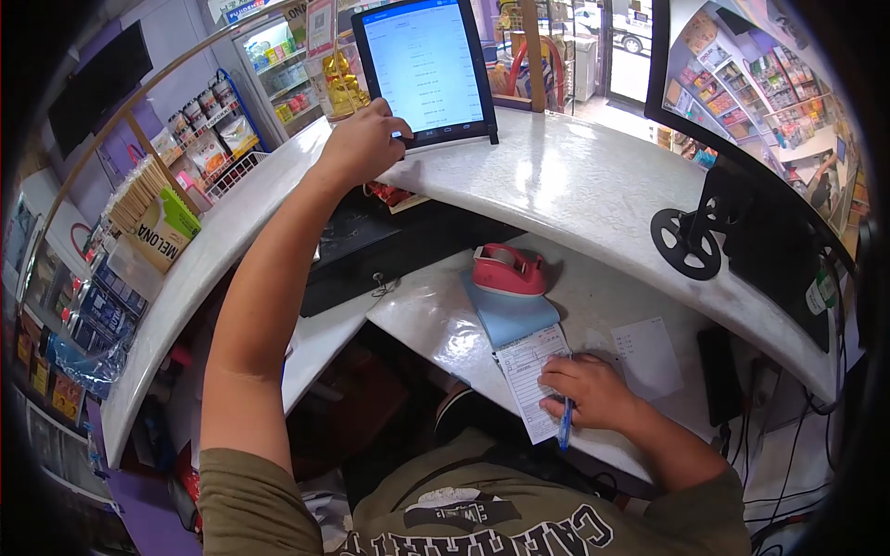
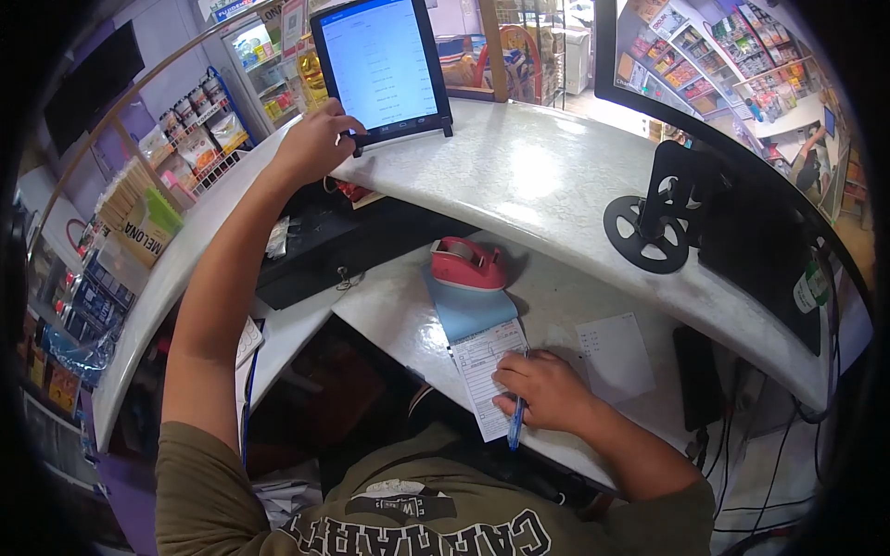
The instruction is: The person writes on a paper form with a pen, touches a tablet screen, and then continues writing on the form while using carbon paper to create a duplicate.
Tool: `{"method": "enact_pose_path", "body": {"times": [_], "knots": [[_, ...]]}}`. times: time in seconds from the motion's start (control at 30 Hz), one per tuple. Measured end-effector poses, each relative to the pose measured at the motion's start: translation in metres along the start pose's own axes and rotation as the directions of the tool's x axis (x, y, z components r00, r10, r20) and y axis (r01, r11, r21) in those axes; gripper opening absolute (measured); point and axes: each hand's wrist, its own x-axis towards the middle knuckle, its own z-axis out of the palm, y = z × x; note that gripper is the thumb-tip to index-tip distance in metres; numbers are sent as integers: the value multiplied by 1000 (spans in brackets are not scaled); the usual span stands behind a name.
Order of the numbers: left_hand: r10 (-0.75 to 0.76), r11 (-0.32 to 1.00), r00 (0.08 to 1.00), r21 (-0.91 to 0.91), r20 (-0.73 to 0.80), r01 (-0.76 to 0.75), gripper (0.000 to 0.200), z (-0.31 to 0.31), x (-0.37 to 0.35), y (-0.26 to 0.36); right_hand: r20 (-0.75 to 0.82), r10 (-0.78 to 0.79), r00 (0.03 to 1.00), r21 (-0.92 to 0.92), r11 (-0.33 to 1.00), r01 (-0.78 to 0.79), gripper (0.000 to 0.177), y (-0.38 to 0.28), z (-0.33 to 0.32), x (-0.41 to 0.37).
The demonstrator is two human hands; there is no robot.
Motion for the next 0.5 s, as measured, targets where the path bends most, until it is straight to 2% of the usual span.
{"method": "enact_pose_path", "body": {"times": [0.23, 0.5], "knots": [[-32, 998, 997, 56, -77, 36, 34, -9, 5, -7, -3, -2, 1000, -2, 1000, 2, 28, 1, 1, 0], [-106, 991, 990, 69, -90, 112, 39, -10, 13, -22, -3, -3, 1000, 5, 1000, 3, 29, 1, 1, 0]]}}
